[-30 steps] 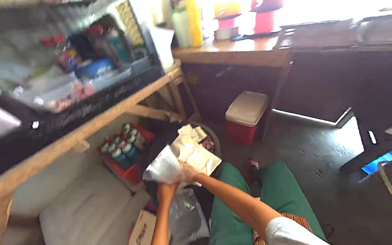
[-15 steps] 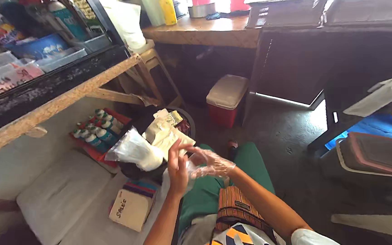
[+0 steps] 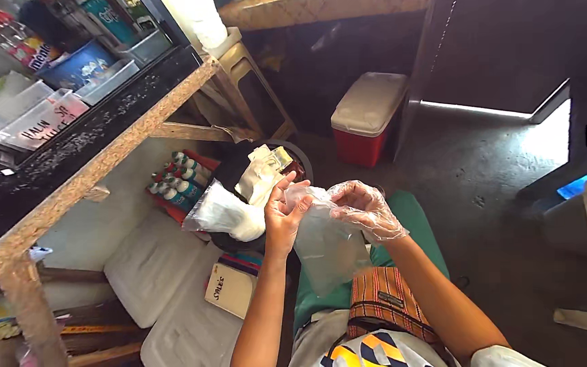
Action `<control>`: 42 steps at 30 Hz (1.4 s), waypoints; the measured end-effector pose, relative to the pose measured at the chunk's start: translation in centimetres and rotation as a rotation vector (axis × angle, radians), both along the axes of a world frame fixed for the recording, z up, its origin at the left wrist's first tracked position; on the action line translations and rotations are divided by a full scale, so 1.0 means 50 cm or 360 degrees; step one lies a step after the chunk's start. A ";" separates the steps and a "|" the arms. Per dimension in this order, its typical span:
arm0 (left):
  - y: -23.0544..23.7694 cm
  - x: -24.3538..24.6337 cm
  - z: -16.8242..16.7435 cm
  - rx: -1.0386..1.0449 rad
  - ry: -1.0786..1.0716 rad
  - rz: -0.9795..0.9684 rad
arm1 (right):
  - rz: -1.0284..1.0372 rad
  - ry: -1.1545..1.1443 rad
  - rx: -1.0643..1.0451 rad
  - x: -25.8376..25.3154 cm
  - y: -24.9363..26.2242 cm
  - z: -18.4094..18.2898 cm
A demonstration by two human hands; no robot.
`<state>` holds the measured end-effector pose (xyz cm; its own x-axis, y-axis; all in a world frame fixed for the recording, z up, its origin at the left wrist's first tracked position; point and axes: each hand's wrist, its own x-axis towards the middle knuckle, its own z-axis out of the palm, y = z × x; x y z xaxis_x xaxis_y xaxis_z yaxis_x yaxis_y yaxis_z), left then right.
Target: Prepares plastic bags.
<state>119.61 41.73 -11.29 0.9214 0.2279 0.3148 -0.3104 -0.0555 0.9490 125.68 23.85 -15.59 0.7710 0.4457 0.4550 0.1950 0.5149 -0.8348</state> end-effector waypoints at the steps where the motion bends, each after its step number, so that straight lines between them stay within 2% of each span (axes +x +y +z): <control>1: 0.002 0.000 -0.004 0.0003 -0.0006 0.0058 | 0.0009 0.0019 -0.0086 0.000 0.003 0.001; 3: 0.003 -0.001 -0.011 -0.0003 -0.0049 0.0106 | 0.0047 -0.0028 -0.0232 0.006 0.006 0.001; 7: 0.001 -0.011 -0.020 0.0019 -0.0102 0.0046 | 0.0174 -0.0254 -0.0321 0.016 0.012 0.028; 11: 0.007 -0.017 -0.036 -0.0058 -0.0188 0.0111 | 0.0113 -0.0376 -0.0486 0.019 0.018 0.036; 17: 0.008 -0.020 -0.019 -0.0399 -0.0221 0.0174 | 0.0153 -0.0262 -0.0468 0.017 0.038 0.042; 23: 0.014 -0.030 -0.017 -0.0341 -0.0157 0.0221 | 0.0190 -0.0241 -0.0318 0.015 0.065 0.055; 29: 0.024 -0.033 -0.028 -0.0254 -0.0224 0.0356 | 0.0154 -0.0356 -0.0402 0.020 0.077 0.058; 33: 0.036 -0.040 -0.023 -0.0190 -0.0256 0.0320 | 0.0141 -0.0339 -0.0348 0.021 0.093 0.069; 36: 0.041 -0.041 -0.022 -0.0263 -0.0276 0.0363 | 0.0246 -0.0311 -0.0344 0.012 0.114 0.074; 42: 0.048 -0.049 -0.038 -0.0467 -0.0279 0.0389 | 0.0225 -0.0228 -0.0472 -0.011 0.136 0.050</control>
